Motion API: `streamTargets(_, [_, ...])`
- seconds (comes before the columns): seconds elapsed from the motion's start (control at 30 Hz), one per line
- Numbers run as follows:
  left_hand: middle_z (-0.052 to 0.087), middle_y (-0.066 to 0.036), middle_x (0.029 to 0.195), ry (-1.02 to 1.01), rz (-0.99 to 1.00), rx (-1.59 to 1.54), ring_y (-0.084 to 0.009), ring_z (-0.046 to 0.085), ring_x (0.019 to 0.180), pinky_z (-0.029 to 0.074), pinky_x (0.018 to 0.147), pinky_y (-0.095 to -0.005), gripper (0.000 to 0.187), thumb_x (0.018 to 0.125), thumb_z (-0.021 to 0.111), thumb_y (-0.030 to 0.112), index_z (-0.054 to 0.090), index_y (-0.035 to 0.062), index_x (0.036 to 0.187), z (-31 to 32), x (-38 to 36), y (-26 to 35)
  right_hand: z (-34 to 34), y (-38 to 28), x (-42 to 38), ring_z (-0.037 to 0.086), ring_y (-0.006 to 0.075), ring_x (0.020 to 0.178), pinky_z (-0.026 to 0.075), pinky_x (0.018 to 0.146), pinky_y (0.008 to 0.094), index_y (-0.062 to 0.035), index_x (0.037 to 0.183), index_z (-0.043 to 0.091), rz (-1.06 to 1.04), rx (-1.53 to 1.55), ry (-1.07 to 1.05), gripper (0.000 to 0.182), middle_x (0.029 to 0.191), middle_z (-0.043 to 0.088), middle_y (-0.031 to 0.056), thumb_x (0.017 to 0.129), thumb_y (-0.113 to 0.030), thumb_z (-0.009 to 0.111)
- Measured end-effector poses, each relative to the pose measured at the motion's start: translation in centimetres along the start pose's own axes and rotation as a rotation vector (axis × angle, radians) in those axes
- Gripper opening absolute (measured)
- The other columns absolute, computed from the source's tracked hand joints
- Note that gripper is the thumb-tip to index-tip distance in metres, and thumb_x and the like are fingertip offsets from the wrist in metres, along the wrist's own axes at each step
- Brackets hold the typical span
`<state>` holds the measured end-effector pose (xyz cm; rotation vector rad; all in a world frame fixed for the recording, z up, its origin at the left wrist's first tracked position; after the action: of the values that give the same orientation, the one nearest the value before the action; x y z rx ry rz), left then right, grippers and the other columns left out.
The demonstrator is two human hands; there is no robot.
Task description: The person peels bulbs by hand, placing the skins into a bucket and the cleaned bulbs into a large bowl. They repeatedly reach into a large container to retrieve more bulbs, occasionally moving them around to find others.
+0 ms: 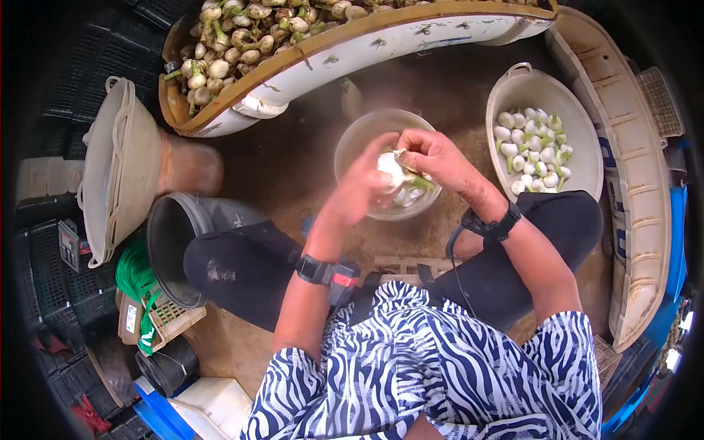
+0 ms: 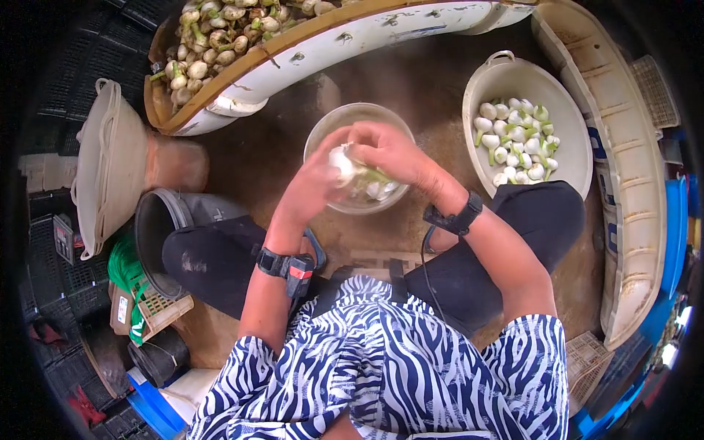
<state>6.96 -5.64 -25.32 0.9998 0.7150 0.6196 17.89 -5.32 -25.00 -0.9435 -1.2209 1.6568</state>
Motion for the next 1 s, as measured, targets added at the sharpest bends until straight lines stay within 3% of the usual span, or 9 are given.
streamTargets(0.07, [0.057, -0.005, 0.101, 0.161, -0.147, 0.135, -0.0082, 0.053, 0.076, 0.042, 0.057, -0.0206, 0.057, 0.08, 0.057, 0.021, 0.044, 0.0015, 0.132, -1.2, -0.3, -1.1, -0.5, -0.5, -0.1, 0.044, 0.0036, 0.067, 0.038, 0.059, 0.0214, -0.0035, 0.082, 0.054, -0.117, -0.206, 0.051, 0.004, 0.072, 0.049, -0.0033, 0.084, -0.006, 0.055])
streamTargets(0.2, [0.058, -0.005, 0.103, 0.062, -0.262, 0.157, -0.0112, 0.056, 0.08, 0.045, 0.065, -0.0225, 0.049, 0.082, 0.062, 0.023, 0.052, 0.0002, 0.124, -1.3, -0.4, -1.3, -0.7, -1.2, -0.6, 0.042, 0.0068, 0.065, 0.039, 0.058, 0.0249, -0.0013, 0.078, 0.052, -0.24, -0.488, 0.188, 0.006, 0.068, 0.047, 0.0005, 0.083, -0.006, 0.054])
streamTargets(0.3, [0.06, -0.005, 0.102, 0.042, 0.134, 0.522, -0.0139, 0.058, 0.084, 0.047, 0.075, -0.0245, 0.043, 0.078, 0.065, 0.016, 0.057, -0.0017, 0.116, 0.3, -0.2, 2.1, -3.0, -0.4, -0.2, 0.049, 0.0244, 0.067, 0.042, 0.063, 0.0349, 0.0007, 0.08, 0.053, -0.167, -0.601, 0.396, 0.008, 0.073, 0.055, 0.014, 0.081, -0.008, 0.052])
streamTargets(0.4, [0.063, -0.004, 0.098, 0.101, 0.387, 0.741, -0.0144, 0.059, 0.086, 0.046, 0.081, -0.0256, 0.043, 0.076, 0.067, 0.013, 0.057, -0.0024, 0.116, 0.8, -0.1, 2.2, -3.3, 0.1, 0.1, 0.05, 0.0217, 0.067, 0.042, 0.063, 0.0343, 0.0007, 0.08, 0.052, -0.163, -0.57, 0.445, 0.009, 0.071, 0.053, 0.0132, 0.081, -0.008, 0.053])
streamTargets(0.5, [0.064, -0.006, 0.099, 0.245, 0.294, 0.484, -0.0146, 0.058, 0.089, 0.046, 0.081, -0.0271, 0.045, 0.074, 0.07, 0.014, 0.059, -0.0022, 0.114, -0.9, 0.1, 0.7, -2.6, -1.7, -0.3, 0.046, 0.0112, 0.065, 0.042, 0.061, 0.0279, 0.0008, 0.08, 0.053, -0.247, -0.517, 0.401, 0.008, 0.068, 0.05, 0.0043, 0.083, -0.007, 0.054])
streamTargets(0.57, [0.063, -0.009, 0.105, 0.217, -0.109, 0.13, -0.0156, 0.057, 0.094, 0.045, 0.085, -0.0276, 0.049, 0.072, 0.07, 0.012, 0.057, -0.0017, 0.117, -1.6, 0.6, -2.2, -1.6, -1.3, -0.3, 0.047, 0.0104, 0.065, 0.042, 0.061, 0.0266, 0.0006, 0.081, 0.053, -0.235, -0.518, 0.348, 0.007, 0.069, 0.051, 0.0036, 0.083, -0.006, 0.054])
streamTargets(0.73, [0.06, -0.01, 0.108, 0.178, 0.045, 0.276, -0.0126, 0.057, 0.094, 0.047, 0.082, -0.0254, 0.062, 0.072, 0.067, 0.001, 0.047, 0.0014, 0.131, -0.7, 0.3, -1.2, -4.9, 1.8, 0.4, 0.053, 0.0163, 0.063, 0.046, 0.06, 0.0297, 0.0019, 0.083, 0.055, -0.066, -0.355, 0.447, 0.01, 0.075, 0.058, 0.0097, 0.084, -0.008, 0.055])
streamTargets(0.83, [0.056, -0.013, 0.117, 0.172, 0.148, 0.278, -0.0134, 0.054, 0.101, 0.047, 0.082, -0.0258, 0.071, 0.071, 0.067, -0.001, 0.039, 0.0009, 0.136, 0.1, -0.5, -0.5, -7.3, 3.7, 0.0, 0.063, 0.019, 0.067, 0.055, 0.057, 0.0289, 0.0029, 0.096, 0.051, 0.073, 0.339, 0.583, 0.012, 0.081, 0.06, 0.0122, 0.089, -0.007, 0.05])
streamTargets(1.0, [0.052, -0.013, 0.123, 0.282, 0.102, 0.101, -0.0168, 0.053, 0.105, 0.047, 0.085, -0.0264, 0.078, 0.069, 0.065, -0.004, 0.032, 0.0007, 0.139, -1.5, 0.1, -1.5, -5.1, 2.4, 0.2, 0.062, 0.0145, 0.067, 0.052, 0.055, 0.0256, 0.0029, 0.099, 0.054, 0.266, -0.075, 0.366, 0.021, 0.082, 0.06, 0.0077, 0.09, -0.017, 0.053])
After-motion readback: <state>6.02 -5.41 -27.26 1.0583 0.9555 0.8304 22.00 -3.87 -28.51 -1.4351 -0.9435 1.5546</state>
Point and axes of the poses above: each hand's wrist, its own x-axis towards the middle knuckle, its own z-axis out of the palm, y = z × x, the point moved 8 cm from there along x, towards the middle knuckle
